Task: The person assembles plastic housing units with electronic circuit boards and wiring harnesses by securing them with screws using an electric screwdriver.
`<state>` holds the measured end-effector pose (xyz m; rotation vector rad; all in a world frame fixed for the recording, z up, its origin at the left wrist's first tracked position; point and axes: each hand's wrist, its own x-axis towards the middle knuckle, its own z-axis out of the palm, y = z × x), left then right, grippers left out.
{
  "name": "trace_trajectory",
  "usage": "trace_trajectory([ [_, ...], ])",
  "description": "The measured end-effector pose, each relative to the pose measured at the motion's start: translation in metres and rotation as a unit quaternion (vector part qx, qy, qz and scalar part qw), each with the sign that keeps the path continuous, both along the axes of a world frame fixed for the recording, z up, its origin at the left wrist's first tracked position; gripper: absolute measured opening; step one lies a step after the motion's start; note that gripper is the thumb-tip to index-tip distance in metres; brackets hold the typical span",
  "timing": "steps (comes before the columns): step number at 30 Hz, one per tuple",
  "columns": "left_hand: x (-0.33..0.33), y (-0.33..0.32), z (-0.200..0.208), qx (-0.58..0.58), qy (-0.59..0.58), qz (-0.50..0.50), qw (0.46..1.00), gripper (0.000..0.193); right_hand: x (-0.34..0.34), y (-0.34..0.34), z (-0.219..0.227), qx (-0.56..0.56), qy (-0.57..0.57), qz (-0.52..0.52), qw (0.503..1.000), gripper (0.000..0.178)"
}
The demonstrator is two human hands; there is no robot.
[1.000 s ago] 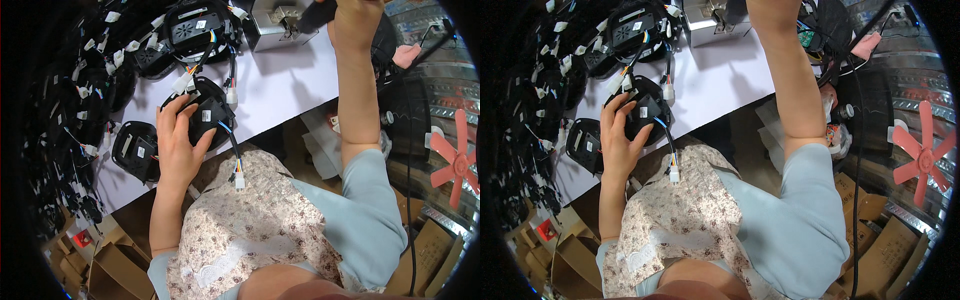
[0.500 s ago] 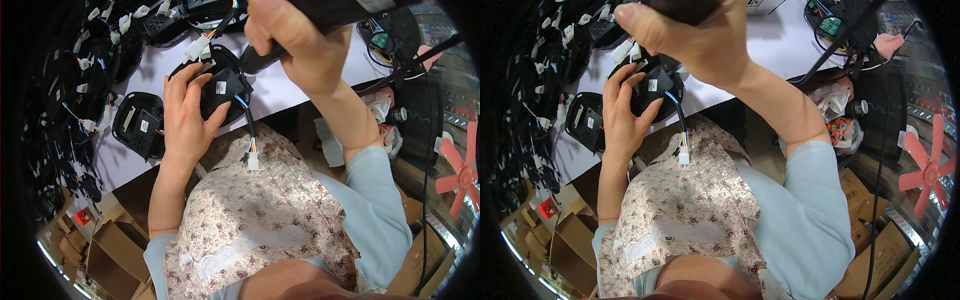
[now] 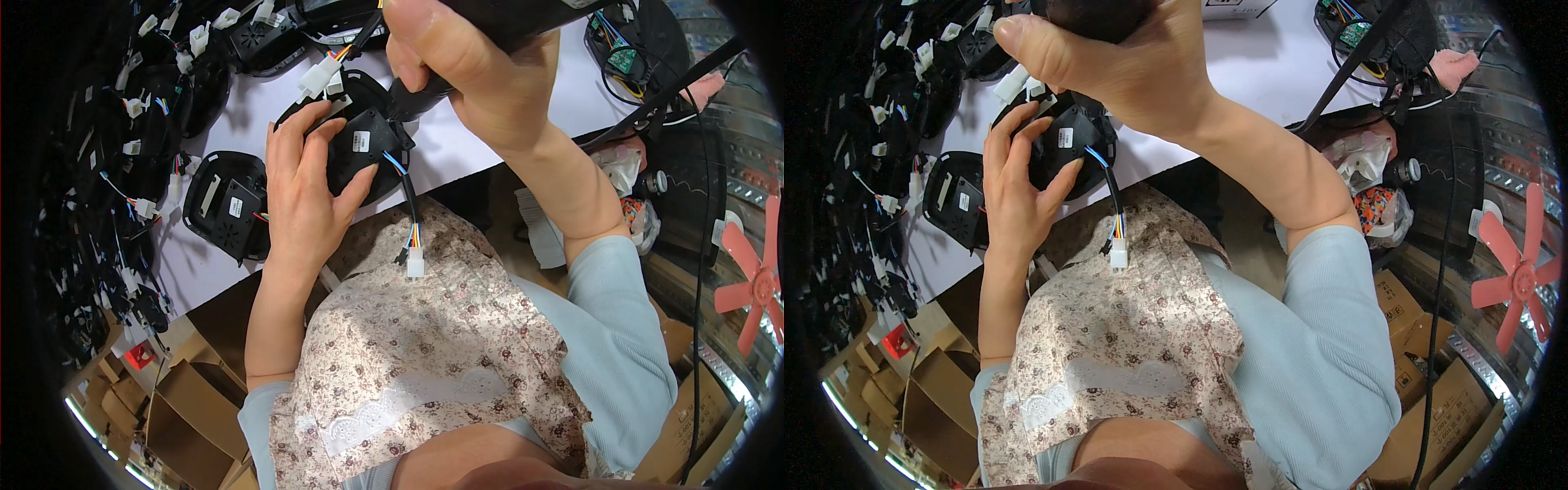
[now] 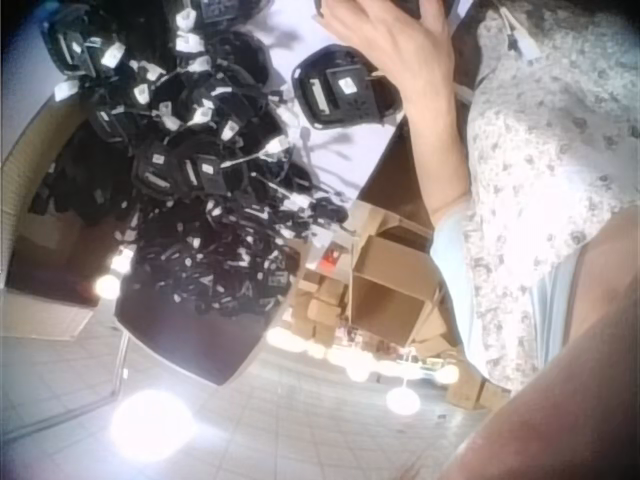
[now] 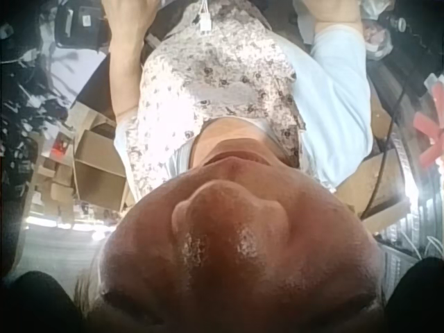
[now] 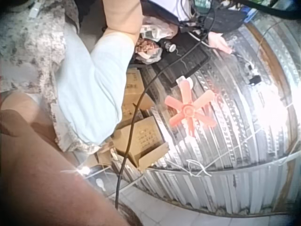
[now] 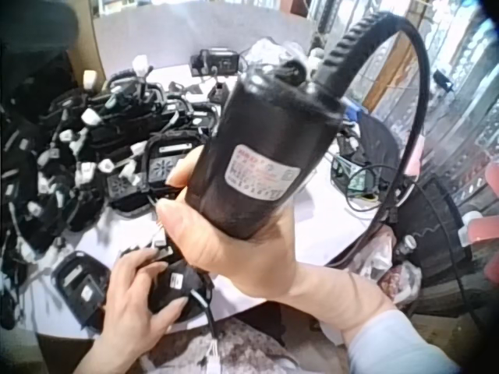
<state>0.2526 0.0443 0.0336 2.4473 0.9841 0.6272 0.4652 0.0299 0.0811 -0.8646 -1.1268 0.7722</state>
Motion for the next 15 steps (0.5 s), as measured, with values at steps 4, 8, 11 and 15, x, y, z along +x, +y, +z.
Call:
trace_trajectory([
  [4,0.001,0.001,-0.001,0.000,-0.004,-0.001,1.000,0.052,-0.005,0.002,-0.002,0.016,-0.032,-0.047,0.998,0.024],
  [8,0.001,0.000,-0.002,0.006,-0.007,0.006,1.000,0.052,-0.011,0.024,-0.014,0.320,-0.324,-0.144,0.879,0.016],
  [11,0.000,0.000,-0.001,-0.001,-0.006,0.006,1.000,0.053,-0.011,0.003,0.000,0.247,-0.532,-0.188,0.788,0.014],
  [15,0.003,-0.003,0.001,0.013,-0.022,-0.007,1.000,0.053,-0.018,0.006,0.000,0.061,-0.116,0.044,0.990,0.020],
])
